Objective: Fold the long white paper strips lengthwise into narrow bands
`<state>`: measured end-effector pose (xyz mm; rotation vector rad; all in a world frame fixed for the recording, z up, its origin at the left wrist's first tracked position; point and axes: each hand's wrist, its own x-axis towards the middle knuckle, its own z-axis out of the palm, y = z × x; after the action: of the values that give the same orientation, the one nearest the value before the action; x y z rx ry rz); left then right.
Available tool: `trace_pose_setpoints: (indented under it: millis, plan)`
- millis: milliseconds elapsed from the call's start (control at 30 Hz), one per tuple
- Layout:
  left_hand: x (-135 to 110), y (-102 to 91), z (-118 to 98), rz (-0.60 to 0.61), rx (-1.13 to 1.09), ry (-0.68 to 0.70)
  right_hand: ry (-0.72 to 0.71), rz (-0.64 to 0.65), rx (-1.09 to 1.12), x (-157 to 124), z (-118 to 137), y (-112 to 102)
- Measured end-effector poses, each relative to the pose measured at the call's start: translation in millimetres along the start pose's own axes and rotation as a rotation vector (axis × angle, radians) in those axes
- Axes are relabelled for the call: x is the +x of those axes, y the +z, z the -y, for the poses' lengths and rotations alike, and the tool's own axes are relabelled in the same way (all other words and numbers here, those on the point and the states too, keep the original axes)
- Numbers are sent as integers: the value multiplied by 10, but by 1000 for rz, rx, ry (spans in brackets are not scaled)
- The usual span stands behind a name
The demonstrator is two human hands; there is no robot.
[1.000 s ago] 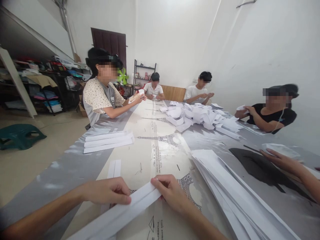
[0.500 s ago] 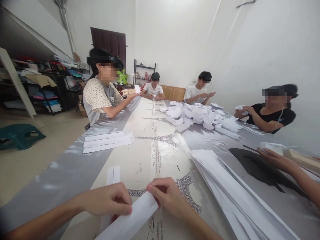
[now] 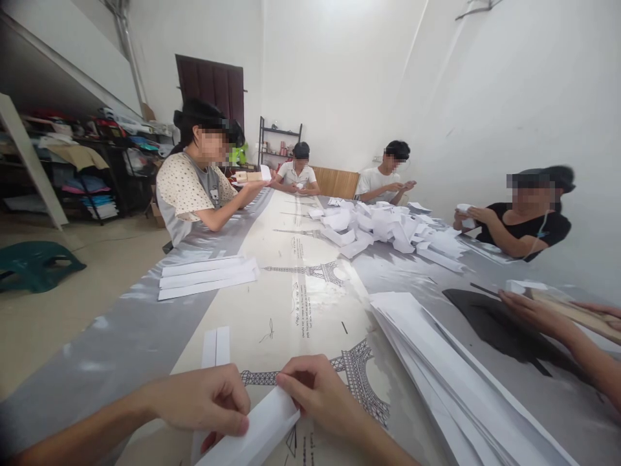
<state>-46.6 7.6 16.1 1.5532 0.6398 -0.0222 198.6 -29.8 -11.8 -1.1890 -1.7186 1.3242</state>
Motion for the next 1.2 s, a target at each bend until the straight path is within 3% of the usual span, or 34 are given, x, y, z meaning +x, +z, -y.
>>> trace_pose_setpoints:
  millis: [167,300,400,533,667,800,1000,1200]
  plan:
    - [-14,-58,-1,-27,-67,50,16,23,63,-45,39,6]
    - [-54,-71,-5,222,-102,-6,-12,111,64,-102,94,39]
    - [-85,-92,16,332,-69,-64,-57,-3,54,-70,64,-38]
    - [-87,-204,60,108,-46,21,0,-132,281,46,-66,-237]
    - [-61,-276,47,-120,-81,142,82,20,488,86,-123,-226]
    - [-2,-161,33,-237,-94,165,28,92,329,8,-47,-22]
    - [65,52,52,-119,-102,172,6,21,167,-51,32,20]
    - [65,69,63,39,-201,147,-27,-163,252,-20,13,-74]
